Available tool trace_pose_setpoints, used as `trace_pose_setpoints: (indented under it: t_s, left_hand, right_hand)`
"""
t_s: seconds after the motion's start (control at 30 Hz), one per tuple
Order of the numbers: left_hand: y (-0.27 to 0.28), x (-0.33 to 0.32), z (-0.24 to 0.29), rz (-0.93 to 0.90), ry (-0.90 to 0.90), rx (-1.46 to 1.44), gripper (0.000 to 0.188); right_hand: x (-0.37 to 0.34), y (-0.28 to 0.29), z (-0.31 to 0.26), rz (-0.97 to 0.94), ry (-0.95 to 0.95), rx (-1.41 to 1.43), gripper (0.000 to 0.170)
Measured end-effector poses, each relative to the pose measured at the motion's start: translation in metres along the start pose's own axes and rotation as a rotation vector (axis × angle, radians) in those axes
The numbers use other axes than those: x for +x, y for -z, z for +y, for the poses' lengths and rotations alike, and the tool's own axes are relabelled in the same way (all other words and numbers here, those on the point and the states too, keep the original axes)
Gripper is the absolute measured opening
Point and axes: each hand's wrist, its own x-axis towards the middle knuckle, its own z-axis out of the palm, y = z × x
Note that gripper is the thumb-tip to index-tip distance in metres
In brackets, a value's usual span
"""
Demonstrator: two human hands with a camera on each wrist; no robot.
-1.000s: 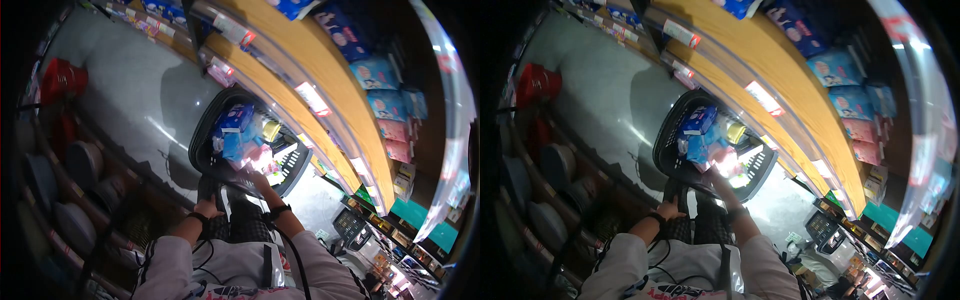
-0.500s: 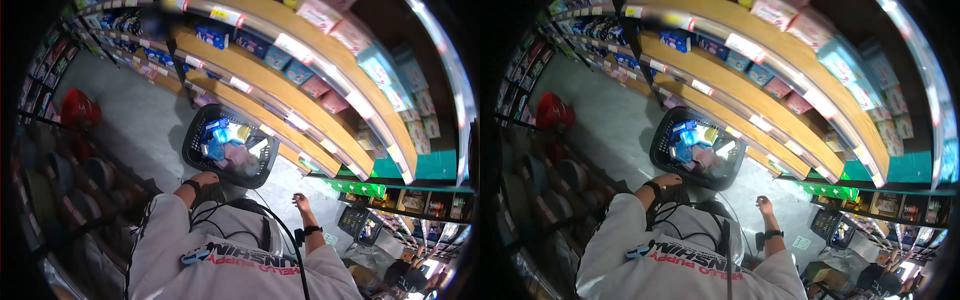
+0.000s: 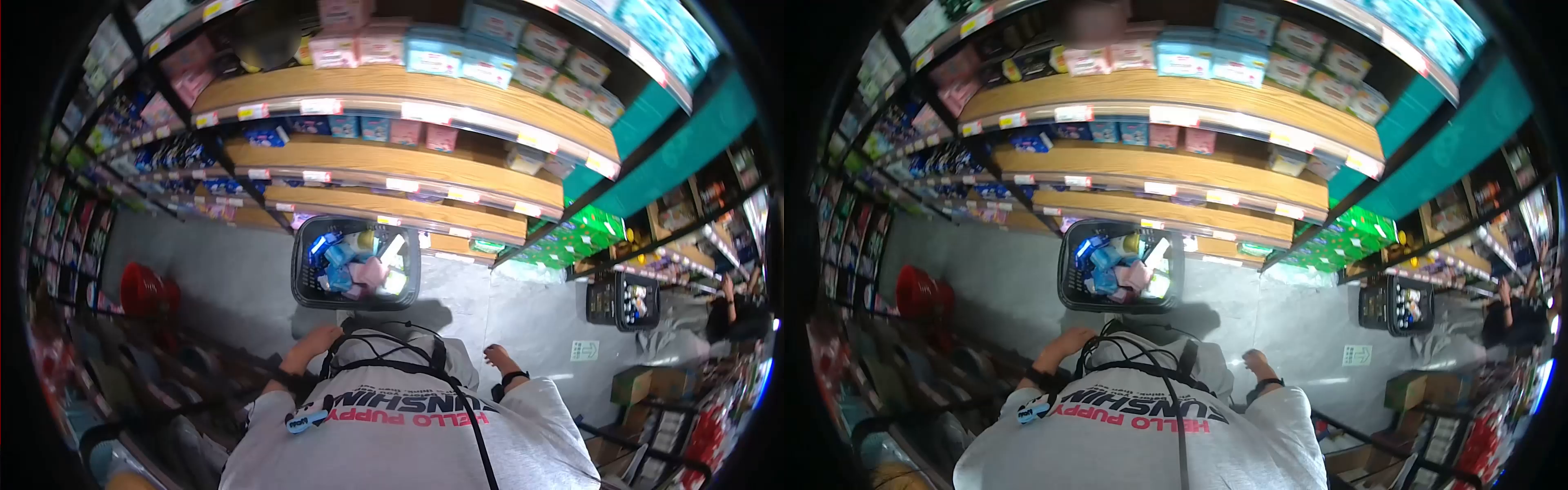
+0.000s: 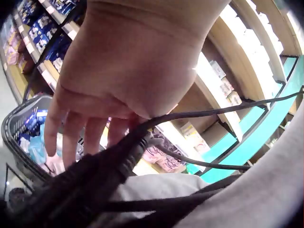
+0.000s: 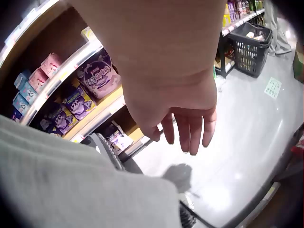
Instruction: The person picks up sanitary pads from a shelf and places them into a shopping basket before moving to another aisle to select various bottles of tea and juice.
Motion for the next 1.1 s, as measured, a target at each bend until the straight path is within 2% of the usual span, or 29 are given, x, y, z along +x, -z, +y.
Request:
trace_pose_setpoints:
  t_s: [0.1, 0.17, 0.2, 0.23, 0.3, 0.37, 0.43, 0.57, 0.63, 0.7, 0.73, 0.83, 0.87, 0.9, 0.97, 1.03, 1.07, 1.1]
  left_hand:
    - [-0.018, 0.008, -0.009, 0.012, -0.212, 0.118, 0.028]
    - [0.006, -0.004, 0.049, -0.049, 0.030, -0.121, 0.029]
    - [0.016, -0.007, 0.070, -0.075, 0.155, -0.236, 0.029]
    - [0.014, -0.005, 0.069, -0.068, 0.137, -0.204, 0.029]
    - [0.007, -0.006, 0.057, -0.050, 0.098, -0.141, 0.030]
    - [0.009, -0.007, 0.059, -0.062, 0.162, -0.250, 0.033]
    - [0.020, -0.012, 0.077, -0.060, 0.275, -0.363, 0.036]
    - [0.023, -0.006, 0.075, -0.050, 0.210, -0.362, 0.033]
    - [0.025, 0.002, 0.069, -0.091, 0.173, -0.366, 0.031]
    - [0.020, 0.010, 0.055, 0.029, -0.014, -0.223, 0.029]
    - [0.020, 0.018, 0.053, 0.087, -0.114, -0.153, 0.028]
    - [0.050, 0.020, 0.104, 0.089, 0.066, -0.372, 0.024]
    - [0.050, 0.029, 0.092, 0.089, 0.034, -0.370, 0.024]
    - [0.055, 0.033, 0.094, 0.096, 0.009, -0.357, 0.024]
    - [0.067, 0.033, 0.099, 0.126, -0.025, -0.324, 0.024]
    - [0.079, 0.036, 0.101, 0.074, -0.007, -0.274, 0.028]
    - [0.082, 0.038, 0.100, 0.043, -0.002, -0.228, 0.029]
    - [0.081, 0.040, 0.098, 0.004, 0.004, -0.182, 0.031]
  right_hand:
    - [0.008, -0.037, -0.002, -0.023, 0.168, 0.168, 0.032]
    - [0.011, -0.057, -0.015, 0.043, 0.462, -0.085, 0.038]
    - [0.008, -0.065, -0.019, 0.034, 0.528, -0.156, 0.038]
    - [0.004, -0.068, -0.021, 0.006, 0.548, -0.201, 0.039]
    - [-0.004, -0.065, -0.023, -0.133, 0.414, -0.148, 0.040]
    - [-0.016, -0.058, -0.027, -0.249, 0.271, -0.084, 0.040]
    - [-0.028, -0.055, -0.030, -0.269, 0.195, -0.034, 0.041]
    - [-0.055, -0.053, -0.031, -0.210, 0.054, 0.110, 0.042]
    - [-0.050, -0.062, -0.019, -0.173, 0.055, 0.099, 0.040]
    - [-0.052, -0.066, -0.015, -0.146, 0.036, 0.098, 0.040]
    - [-0.013, -0.091, 0.025, 0.011, 0.329, -0.063, 0.039]
    - [-0.013, -0.103, 0.035, 0.086, 0.238, 0.088, 0.040]
    - [-0.001, -0.111, 0.048, 0.127, 0.234, 0.082, 0.039]
    - [-0.008, -0.099, 0.043, 0.062, 0.229, 0.091, 0.040]
    - [-0.068, -0.054, -0.011, -0.086, 0.236, 0.101, 0.041]
    - [-0.079, -0.016, -0.023, 0.052, 0.324, 0.295, 0.046]
    - [-0.056, 0.002, -0.008, 0.200, 0.414, 0.443, 0.051]
    - [-0.070, 0.032, -0.019, 0.444, 0.398, 0.533, 0.052]
